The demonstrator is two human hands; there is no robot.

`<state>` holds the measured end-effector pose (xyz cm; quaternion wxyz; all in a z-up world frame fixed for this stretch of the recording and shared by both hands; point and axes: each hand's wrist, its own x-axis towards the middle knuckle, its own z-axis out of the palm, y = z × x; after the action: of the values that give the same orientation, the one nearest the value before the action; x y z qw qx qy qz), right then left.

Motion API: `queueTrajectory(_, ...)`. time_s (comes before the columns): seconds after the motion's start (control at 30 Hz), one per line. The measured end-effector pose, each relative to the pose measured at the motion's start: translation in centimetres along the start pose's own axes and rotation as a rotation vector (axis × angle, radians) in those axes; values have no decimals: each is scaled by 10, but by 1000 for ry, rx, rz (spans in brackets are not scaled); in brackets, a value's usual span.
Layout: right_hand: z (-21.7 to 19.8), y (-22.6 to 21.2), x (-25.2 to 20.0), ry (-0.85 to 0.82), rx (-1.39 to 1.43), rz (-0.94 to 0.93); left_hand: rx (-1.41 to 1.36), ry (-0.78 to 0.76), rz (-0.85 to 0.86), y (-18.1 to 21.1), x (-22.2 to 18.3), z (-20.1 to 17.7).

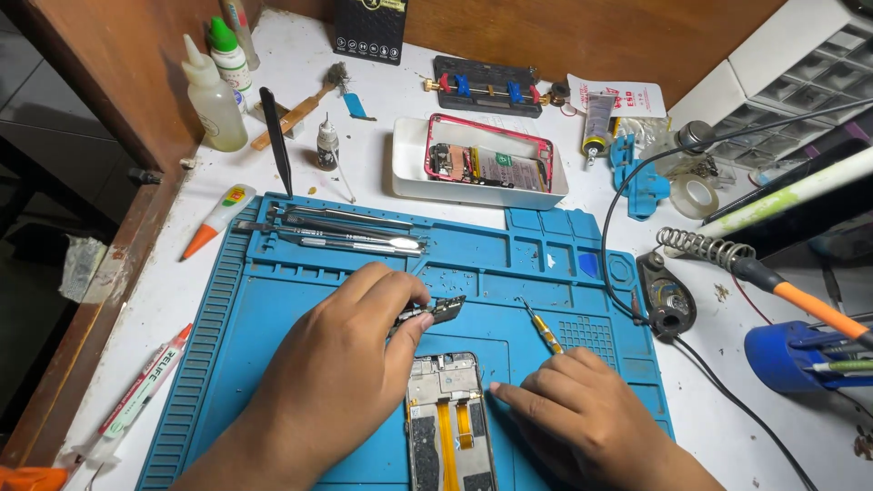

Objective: Disassembling and reassembling internal components of a mobile phone using a screwdriver

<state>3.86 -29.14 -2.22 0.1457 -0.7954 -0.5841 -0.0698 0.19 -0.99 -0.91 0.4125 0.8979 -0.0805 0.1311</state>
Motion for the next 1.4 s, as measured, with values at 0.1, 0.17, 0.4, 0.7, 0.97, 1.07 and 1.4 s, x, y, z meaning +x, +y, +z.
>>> queueTrajectory(0.1,5,4,-3,-39,44,37,16,-12,9,1,-1,-1)
queueTrajectory(0.17,8,4,-3,-50,12,31,12,-9,19,1,-1,0)
queueTrajectory(0.4,5,6,-3,-93,-96,-60,-8,-12,13,1,-2,1)
queueTrajectory(0.7,-1,5,-1,-98,-99,-97,-1,1,15,-2,-1,4)
queueTrajectory(0.97,12,4,-10,-124,-162,-62,0,-31,-31,-1,0,1)
queueTrajectory(1.07,15,3,-11,-127,-186,-53,-24,-32,-36,-1,1,-1)
queueTrajectory(1.4,-4,4,-11,331,309,322,-317,-62,-273,-3,10,5)
